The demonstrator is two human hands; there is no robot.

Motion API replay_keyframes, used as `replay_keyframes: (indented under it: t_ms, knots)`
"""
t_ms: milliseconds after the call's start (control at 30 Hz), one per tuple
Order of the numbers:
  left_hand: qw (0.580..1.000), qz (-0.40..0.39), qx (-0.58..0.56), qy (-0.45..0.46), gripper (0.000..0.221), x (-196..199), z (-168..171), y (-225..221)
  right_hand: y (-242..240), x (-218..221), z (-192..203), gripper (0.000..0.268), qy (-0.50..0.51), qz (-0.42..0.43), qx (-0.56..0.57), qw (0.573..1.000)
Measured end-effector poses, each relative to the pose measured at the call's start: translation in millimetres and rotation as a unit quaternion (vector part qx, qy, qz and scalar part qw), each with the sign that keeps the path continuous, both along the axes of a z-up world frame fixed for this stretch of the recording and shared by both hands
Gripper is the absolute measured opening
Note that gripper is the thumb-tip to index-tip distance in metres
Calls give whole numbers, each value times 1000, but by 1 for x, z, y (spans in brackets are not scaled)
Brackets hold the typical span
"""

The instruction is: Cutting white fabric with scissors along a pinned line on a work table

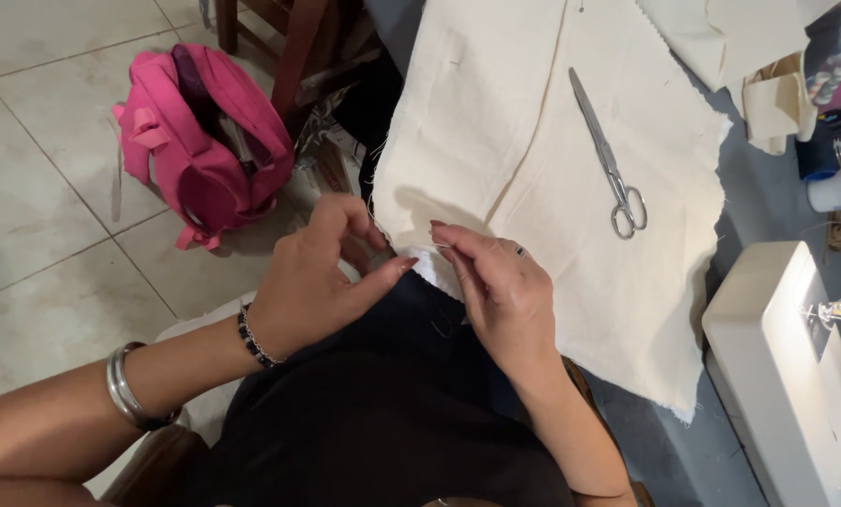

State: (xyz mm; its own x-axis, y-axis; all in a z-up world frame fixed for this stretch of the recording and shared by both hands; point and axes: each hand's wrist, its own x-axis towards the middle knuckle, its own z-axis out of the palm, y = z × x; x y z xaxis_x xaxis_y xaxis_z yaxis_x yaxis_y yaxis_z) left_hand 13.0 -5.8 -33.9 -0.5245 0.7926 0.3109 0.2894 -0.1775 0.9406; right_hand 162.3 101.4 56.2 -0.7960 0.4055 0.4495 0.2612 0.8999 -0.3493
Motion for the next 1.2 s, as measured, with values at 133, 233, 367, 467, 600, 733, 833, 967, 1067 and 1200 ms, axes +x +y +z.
replay_keyframes:
  t_ms: [133,233,367,467,600,733,833,967,1067,1200]
  knots:
    - [995,11,55,86,36,-5,10,1,-4,1,2,18,-8,9,-3,1000]
    - [994,-12,37,104,14,-9,15,5,30,37,-3,9,1,-28,9,1000]
    - [991,-31,39,127,15,-19,21,0,80,65,52,33,-129,-179,154,963]
    - [981,7,50,187,15,-22,8,3,121,92,44,33,-252,-224,105,936]
    - [970,14,46,240,17,-27,5,5,129,96,50,33,-277,-225,86,930]
    - [968,-38,0,249,23,-34,-10,11,144,98,59,32,-265,-159,53,950]
    - [959,-76,-80,260,46,-26,-50,14,142,92,72,42,-351,-209,17,913]
    - [947,-35,-75,312,65,-10,-104,32,140,83,87,52,-472,-289,-6,833]
    - [922,66,-3,383,78,9,-116,59,137,102,89,43,-488,-273,93,824]
    - [928,48,27,369,45,20,-120,80,105,108,97,40,-479,-285,23,830]
